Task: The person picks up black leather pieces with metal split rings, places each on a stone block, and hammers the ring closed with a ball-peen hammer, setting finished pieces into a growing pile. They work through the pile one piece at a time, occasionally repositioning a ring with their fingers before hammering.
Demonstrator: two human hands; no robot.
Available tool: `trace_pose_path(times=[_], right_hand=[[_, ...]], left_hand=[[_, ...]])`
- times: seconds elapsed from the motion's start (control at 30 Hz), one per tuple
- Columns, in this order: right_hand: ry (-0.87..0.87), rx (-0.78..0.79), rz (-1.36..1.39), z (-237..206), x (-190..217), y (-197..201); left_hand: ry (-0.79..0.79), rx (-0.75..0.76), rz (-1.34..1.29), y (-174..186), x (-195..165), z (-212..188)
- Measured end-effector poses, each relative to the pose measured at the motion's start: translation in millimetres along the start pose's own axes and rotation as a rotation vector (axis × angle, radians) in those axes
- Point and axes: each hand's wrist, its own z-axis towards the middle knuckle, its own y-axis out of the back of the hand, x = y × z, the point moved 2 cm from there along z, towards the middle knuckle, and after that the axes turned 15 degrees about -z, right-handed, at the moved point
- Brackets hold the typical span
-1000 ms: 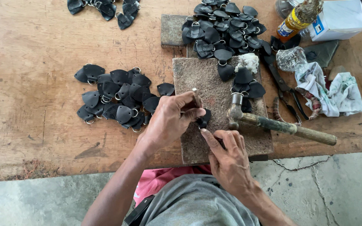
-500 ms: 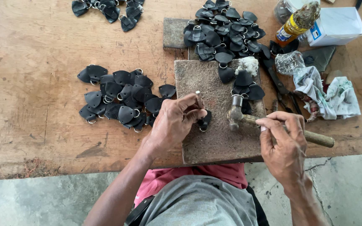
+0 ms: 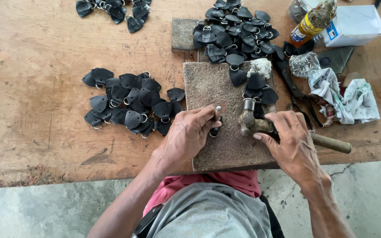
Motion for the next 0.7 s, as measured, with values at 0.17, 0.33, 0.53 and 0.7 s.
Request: trace_pose_path(times=[0.17, 0.33, 0.53, 0.7], right_hand=[[0.072, -0.037, -0.007, 11, 0, -1], [-0.111, 0.203, 0.417, 17, -16, 25], [0.140, -0.179, 0.983, 6, -32, 119], [0.217, -0.381, 1.030, 8, -5, 145]], left_hand=[[-0.014, -0.040, 0.066, -1, -3, -2], [0.029, -0.033, 0.089, -3, -2, -2], [-0.065, -0.125, 0.192, -14, 0, -7], [-0.136, -0.170, 0.187, -18, 4, -12]])
